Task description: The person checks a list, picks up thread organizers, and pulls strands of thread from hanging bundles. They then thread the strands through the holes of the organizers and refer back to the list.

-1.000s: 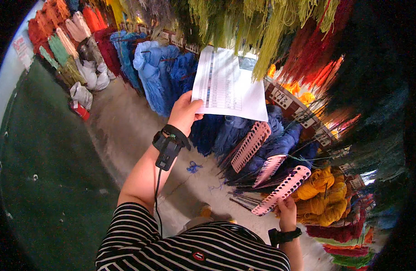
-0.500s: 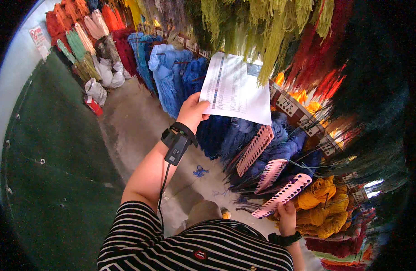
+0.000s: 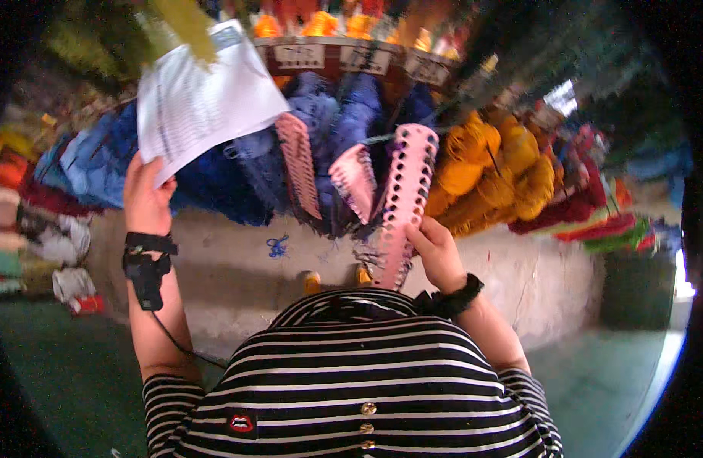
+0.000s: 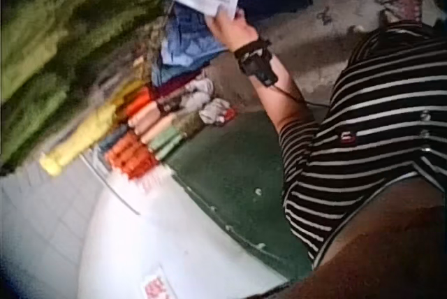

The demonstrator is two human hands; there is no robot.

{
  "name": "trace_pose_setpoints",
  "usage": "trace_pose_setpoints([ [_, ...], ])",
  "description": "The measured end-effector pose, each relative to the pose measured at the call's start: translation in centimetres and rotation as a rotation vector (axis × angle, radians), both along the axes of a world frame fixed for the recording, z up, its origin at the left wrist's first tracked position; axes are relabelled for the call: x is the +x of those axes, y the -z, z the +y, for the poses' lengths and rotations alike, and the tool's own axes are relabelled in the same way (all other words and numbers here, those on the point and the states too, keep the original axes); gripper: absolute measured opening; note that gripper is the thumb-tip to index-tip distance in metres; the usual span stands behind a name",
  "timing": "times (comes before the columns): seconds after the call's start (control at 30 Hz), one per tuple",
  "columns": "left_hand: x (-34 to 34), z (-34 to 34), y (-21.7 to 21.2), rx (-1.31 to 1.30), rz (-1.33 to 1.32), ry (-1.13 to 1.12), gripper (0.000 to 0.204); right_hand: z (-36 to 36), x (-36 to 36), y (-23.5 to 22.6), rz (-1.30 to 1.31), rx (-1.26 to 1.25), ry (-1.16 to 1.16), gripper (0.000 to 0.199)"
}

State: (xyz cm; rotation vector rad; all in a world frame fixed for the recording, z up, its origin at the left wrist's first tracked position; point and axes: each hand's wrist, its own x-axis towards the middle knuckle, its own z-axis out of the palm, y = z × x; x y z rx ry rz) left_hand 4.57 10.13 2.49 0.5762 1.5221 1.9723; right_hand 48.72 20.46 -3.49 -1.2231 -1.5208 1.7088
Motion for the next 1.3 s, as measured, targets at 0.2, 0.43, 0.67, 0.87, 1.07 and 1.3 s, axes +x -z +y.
trace_pose_setpoints([
  [0.2, 1.0, 1.9, -0.2, -0.045, 0.038, 0.076, 0.034, 0.2, 1.1, 0.2, 0.035, -0.005, 0.041, 0.021],
  [0.43, 1.1, 1.8, 0.2, -0.045, 0.031, 0.109, 0.031, 0.5, 1.7, 1.3, 0.082, -0.046, 0.045, 0.022],
  [0.67, 0.1, 1.7, 0.5, -0.049, 0.031, 0.135, 0.036, 0.7, 1.9, 1.1, 0.183, -0.139, 0.017, 0.019],
  [0.87, -0.3, 1.7, 0.5, -0.032, 0.029, 0.137, 0.037, 1.2, 1.8, 1.3, 0.195, -0.185, -0.004, 0.019],
  [1.07, -0.6, 1.7, -0.4, -0.027, 0.033, 0.127, 0.037, 1.3, 1.6, 1.3, 0.195, -0.180, 0.004, 0.019],
  [1.3, -2.1, 1.7, -1.5, 0.010, 0.027, 0.180, 0.042, 1.0, 1.3, 1.2, 0.198, -0.195, 0.046, 0.019],
])
